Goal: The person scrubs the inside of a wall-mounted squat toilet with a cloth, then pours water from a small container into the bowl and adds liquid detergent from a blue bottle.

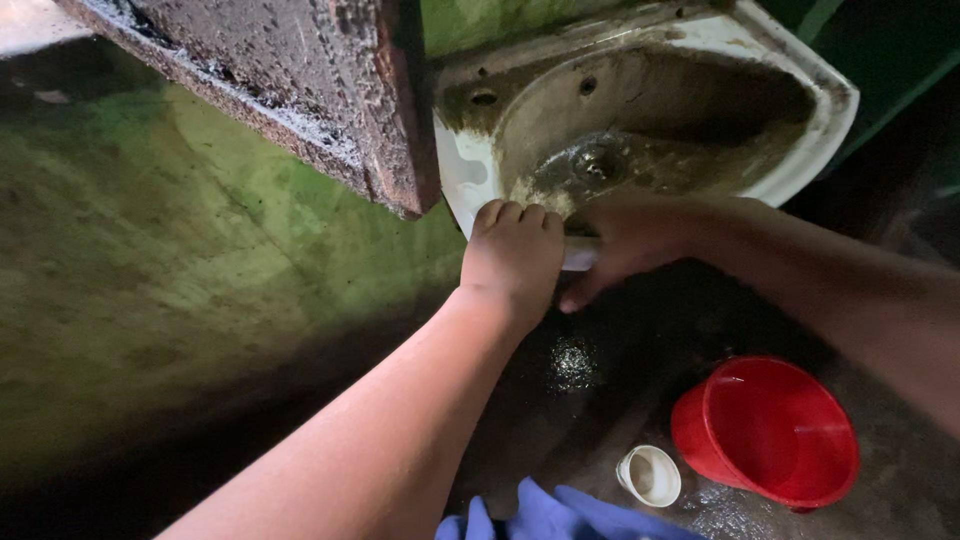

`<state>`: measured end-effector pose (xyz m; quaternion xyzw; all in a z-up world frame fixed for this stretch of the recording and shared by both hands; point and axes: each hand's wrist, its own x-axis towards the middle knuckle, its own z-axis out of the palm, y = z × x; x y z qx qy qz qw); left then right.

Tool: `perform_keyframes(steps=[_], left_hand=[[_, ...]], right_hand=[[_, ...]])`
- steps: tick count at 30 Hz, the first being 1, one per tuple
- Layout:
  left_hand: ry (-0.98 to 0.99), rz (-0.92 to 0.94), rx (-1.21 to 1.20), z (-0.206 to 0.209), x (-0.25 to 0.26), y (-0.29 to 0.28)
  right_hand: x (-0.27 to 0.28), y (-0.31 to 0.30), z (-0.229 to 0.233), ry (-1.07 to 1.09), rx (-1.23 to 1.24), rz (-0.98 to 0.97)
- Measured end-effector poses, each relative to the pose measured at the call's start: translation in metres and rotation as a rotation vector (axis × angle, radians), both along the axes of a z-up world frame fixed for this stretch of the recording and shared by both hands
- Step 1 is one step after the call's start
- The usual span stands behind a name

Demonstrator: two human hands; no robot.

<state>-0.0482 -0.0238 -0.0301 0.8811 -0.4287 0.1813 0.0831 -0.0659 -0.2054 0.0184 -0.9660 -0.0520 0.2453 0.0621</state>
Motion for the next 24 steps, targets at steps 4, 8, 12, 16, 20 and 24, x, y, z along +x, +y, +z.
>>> perform_keyframes(steps=[4,8,12,16,20,24], left_hand=[[-0.021,0.021,0.001,-0.001,0.0,-0.003],[0.055,-0.07,0.052,0.006,0.003,0.007],[0.155,-0.233,-0.007,0.016,0.023,0.025],[0.053,-0.039,0.069,0.017,0.015,0.033],[0.095,-0.035,0.095,0.018,0.017,0.035],[0.089,-0.04,0.023,0.013,0.019,0.031]], right_hand=[[-0.005,-0.003,0.009,0.007,0.042,0.017],[0.002,0.014,0.001,-0.001,0.139,0.038],[-0.002,0.001,0.004,0.03,0.075,0.036],[0.001,0.0,0.001,-0.029,0.205,0.073],[0.01,0.019,-0.004,0.024,0.198,0.005],[0.0,0.004,0.008,-0.039,0.119,0.093]])
